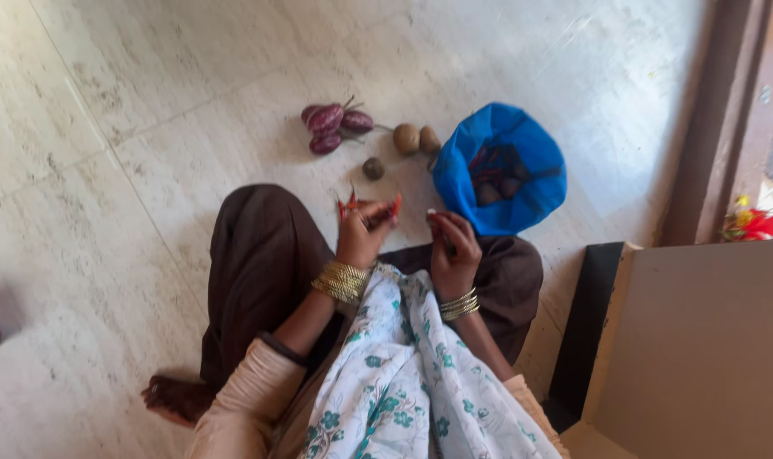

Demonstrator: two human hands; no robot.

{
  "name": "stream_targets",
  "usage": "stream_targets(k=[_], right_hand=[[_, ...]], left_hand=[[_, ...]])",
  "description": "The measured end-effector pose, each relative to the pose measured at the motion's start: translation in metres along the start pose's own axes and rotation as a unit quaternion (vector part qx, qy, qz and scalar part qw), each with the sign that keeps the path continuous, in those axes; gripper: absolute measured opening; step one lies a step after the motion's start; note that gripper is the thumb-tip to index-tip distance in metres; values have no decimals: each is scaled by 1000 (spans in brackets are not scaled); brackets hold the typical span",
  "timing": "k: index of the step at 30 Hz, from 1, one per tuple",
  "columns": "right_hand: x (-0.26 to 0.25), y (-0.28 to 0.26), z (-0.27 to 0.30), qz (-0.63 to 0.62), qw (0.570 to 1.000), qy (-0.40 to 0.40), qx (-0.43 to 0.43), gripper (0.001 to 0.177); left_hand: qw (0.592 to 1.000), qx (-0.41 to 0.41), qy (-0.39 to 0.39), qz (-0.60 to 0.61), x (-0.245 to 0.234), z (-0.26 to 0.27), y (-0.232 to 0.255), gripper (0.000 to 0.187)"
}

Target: The person sits on the floor and peels the outer skin off an eggplant, a potato, and an onion using their hands. They also remove the stems from several red chilies. The peeled vegetables and chilies are placed into a blue bag.

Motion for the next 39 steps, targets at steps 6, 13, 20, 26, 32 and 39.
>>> stream_targets(k=[6, 13, 20, 26, 32, 39], right_hand=[[-2, 56, 11, 46, 996, -4, 70, 21], [22, 102, 40, 95, 990, -69, 76, 20], [26, 105, 44, 122, 986, -81, 77, 19], [29, 97, 43, 100, 989, -76, 75, 18], [24, 107, 46, 123, 989, -64, 59, 21], [33, 117, 42, 96, 993, -66, 32, 26]], left_hand=[[978, 25, 118, -173, -81, -70, -35, 21], [923, 19, 100, -370, -57, -93, -94, 20], [900, -40, 97, -422, -61, -117, -96, 28], [905, 88, 103, -403, -21, -127, -69, 37], [872, 113, -22, -475, 45, -141, -91, 67], [856, 107, 0, -505, 45, -145, -74, 67]])
Point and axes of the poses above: each hand's wrist, its own z-axis away from the middle knuckle, its own x-axis out of the palm, y = z × x, the point moved 8 cm from there along -z, towards the middle knuckle, and after that the axes turned 13 degrees about y, right-handed, at the moved point
